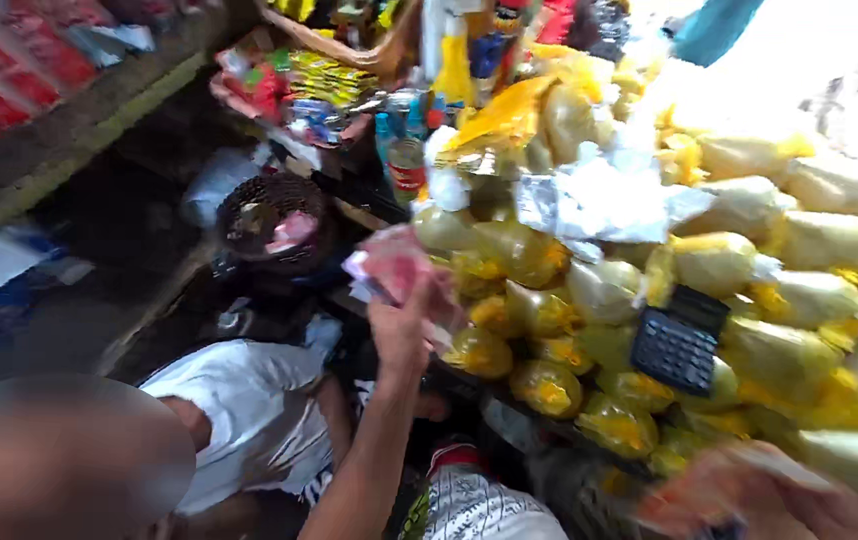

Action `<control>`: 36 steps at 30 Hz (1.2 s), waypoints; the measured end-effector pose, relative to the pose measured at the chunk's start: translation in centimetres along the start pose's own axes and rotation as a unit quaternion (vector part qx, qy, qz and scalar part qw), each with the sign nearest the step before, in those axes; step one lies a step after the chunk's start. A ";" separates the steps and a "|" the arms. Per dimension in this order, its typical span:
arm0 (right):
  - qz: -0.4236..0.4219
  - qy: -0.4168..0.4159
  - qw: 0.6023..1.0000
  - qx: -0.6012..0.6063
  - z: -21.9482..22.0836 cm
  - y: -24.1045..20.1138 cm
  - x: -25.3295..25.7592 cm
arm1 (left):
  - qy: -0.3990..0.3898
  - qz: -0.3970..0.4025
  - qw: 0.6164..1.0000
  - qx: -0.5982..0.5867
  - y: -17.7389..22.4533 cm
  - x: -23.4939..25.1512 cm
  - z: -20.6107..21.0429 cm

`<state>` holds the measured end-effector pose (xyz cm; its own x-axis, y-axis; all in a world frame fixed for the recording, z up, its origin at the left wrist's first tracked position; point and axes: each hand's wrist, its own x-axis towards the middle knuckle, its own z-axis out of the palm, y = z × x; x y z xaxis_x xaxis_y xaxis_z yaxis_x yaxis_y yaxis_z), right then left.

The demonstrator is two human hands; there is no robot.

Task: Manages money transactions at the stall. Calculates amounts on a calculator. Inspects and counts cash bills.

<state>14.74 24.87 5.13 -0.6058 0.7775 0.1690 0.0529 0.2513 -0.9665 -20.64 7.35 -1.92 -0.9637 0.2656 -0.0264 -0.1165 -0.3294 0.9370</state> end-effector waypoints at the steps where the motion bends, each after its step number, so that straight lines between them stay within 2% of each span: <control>1: 0.007 0.017 1.000 0.020 1.6 0.3 0.0 | -0.084 -0.033 0.996 -0.002 -0.6 -3.0 3.4; 3: 0.024 0.041 0.996 0.071 3.2 0.9 -0.3 | -0.241 -0.082 0.967 -0.004 -2.2 -8.9 8.7; 5: 0.062 0.095 0.988 0.100 2.9 1.2 -1.4 | -0.344 -0.101 0.933 0.006 -3.4 -14.1 12.5; 9: 0.081 0.228 0.961 0.134 -1.3 1.5 -5.6 | -0.468 -0.108 0.877 0.024 -4.8 -21.7 16.4; 15: 0.121 0.397 0.894 0.167 -8.3 2.9 -14.8 | -0.625 -0.183 0.759 -0.003 -5.8 -30.5 18.2; 18: 0.121 0.461 0.862 0.170 -10.3 2.9 -19.3 | -0.655 -0.122 0.746 0.021 -6.3 -34.7 18.8; 23: 0.090 0.541 0.808 0.214 -12.8 2.2 -25.3 | -0.657 -0.109 0.744 0.057 -5.9 -40.9 19.8; 27: 0.056 0.537 0.808 0.235 -14.1 2.3 -29.0 | -0.663 -0.093 0.739 0.080 -6.1 -44.7 19.6; 31: 0.064 0.539 0.809 0.226 -15.5 2.2 -31.4 | -0.660 -0.097 0.741 0.078 -6.2 -47.7 19.3; 36: 0.075 0.541 0.799 0.252 -16.8 2.4 -33.2 | -0.675 -0.129 0.725 0.029 -6.2 -50.0 18.0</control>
<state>48.26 9.36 0.46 0.4319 0.8891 -0.1516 -0.4310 0.0558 -0.9006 32.59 12.48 -0.13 0.2076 0.9700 0.1262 -0.2031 -0.0834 0.9756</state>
